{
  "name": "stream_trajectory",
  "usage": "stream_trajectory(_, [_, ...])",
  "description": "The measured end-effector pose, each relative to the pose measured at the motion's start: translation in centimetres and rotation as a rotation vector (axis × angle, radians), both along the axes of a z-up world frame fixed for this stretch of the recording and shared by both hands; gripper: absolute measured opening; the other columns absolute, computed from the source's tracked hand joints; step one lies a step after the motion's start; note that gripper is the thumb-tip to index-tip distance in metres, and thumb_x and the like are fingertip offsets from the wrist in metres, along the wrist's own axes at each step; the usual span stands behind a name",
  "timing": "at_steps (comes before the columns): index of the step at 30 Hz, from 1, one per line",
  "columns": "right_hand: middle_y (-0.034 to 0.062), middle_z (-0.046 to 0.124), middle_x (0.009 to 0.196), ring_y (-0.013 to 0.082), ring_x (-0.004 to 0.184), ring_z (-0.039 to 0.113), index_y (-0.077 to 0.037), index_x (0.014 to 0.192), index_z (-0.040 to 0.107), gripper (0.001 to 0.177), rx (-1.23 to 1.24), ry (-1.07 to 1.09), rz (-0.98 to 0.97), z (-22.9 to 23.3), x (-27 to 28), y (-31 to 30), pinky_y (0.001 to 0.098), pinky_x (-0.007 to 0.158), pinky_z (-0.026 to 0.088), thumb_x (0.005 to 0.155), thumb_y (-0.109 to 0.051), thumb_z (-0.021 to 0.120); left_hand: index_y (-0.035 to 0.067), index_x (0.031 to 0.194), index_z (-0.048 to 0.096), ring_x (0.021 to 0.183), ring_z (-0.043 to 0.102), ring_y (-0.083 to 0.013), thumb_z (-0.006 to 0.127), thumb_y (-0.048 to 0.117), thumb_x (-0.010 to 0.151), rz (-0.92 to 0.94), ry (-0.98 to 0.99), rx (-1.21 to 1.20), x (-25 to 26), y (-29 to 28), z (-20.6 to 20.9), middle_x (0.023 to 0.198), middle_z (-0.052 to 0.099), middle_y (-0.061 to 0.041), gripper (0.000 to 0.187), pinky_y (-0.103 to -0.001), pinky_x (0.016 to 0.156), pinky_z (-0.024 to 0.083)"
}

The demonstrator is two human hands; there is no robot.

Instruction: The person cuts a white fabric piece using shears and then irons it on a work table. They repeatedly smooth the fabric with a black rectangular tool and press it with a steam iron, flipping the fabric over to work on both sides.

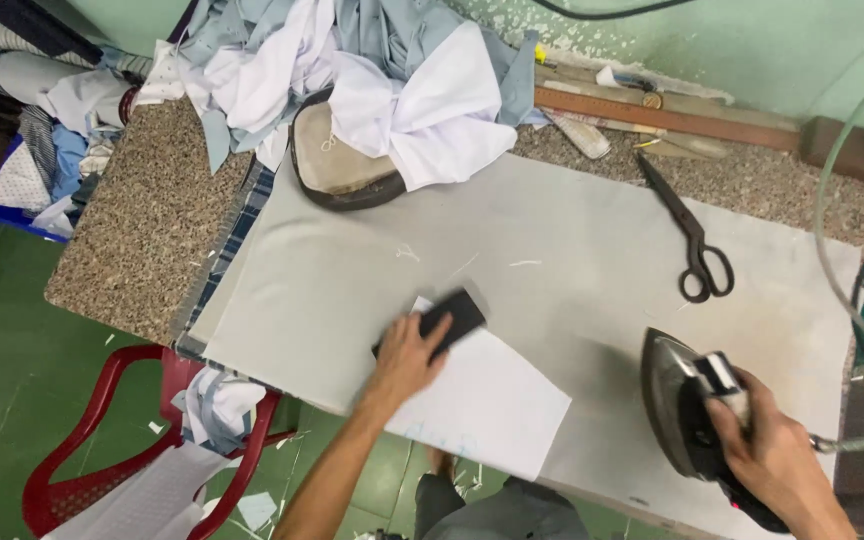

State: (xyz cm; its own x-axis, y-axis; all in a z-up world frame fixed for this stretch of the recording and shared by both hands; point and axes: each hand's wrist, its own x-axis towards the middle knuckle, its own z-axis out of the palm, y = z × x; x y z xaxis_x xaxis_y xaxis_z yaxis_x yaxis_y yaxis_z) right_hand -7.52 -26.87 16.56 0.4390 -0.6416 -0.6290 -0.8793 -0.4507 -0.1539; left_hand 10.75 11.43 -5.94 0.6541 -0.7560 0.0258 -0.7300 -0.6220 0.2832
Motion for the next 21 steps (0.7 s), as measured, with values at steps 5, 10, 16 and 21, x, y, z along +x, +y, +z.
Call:
stream_trajectory(5, [0.0121, 0.072, 0.124, 0.0432, 0.098, 0.073, -0.031, 0.147, 0.041, 0.060, 0.075, -0.058, 0.439, -2.6, 4.3, 8.8, 0.0491, 0.080, 0.057, 0.092, -0.052, 0.056, 0.015, 0.147, 0.060, 0.096, 0.054, -0.0379, 0.071, 0.040, 0.091, 0.518, -0.336, -0.033, 4.9, 5.6, 3.7, 0.114, 0.056, -0.024, 0.063, -0.048, 0.085, 0.052])
stream_trajectory(10, [0.0139, 0.072, 0.115, 0.0403, 0.087, 0.075, -0.020, 0.143, 0.041, 0.056, 0.142, -0.168, 0.749, -8.9, 9.5, 15.4, 0.0534, 0.076, 0.062, 0.098, -0.054, 0.050, 0.017, 0.153, 0.051, 0.105, 0.052, -0.0364, 0.059, 0.048, 0.099, 0.385, -0.079, -0.097, -4.2, 9.1, 4.4, 0.120, 0.053, -0.027, 0.063, -0.049, 0.090, 0.051])
stream_trajectory(16, [0.0164, 0.073, 0.098, 0.0443, 0.080, 0.071, -0.011, 0.133, 0.043, 0.062, 0.091, -0.222, 0.928, -11.7, 15.4, 18.8, 0.0579, 0.065, 0.058, 0.100, -0.063, 0.041, 0.025, 0.153, 0.048, 0.106, 0.053, -0.0351, 0.061, 0.049, 0.097, 0.269, -0.001, 0.046, -8.8, 9.3, 0.8, 0.128, 0.051, -0.024, 0.062, -0.048, 0.086, 0.050])
stream_trajectory(21, [0.0145, 0.071, 0.080, 0.0417, 0.064, 0.068, -0.007, 0.111, 0.052, 0.056, -0.084, -0.311, 1.004, -13.2, 19.6, 19.4, 0.0561, 0.055, 0.058, 0.104, -0.061, 0.040, 0.026, 0.149, 0.052, 0.104, 0.058, -0.0361, 0.069, 0.042, 0.092, 0.290, -0.136, -0.101, -7.5, 8.7, 1.7, 0.124, 0.057, -0.021, 0.061, -0.047, 0.082, 0.053])
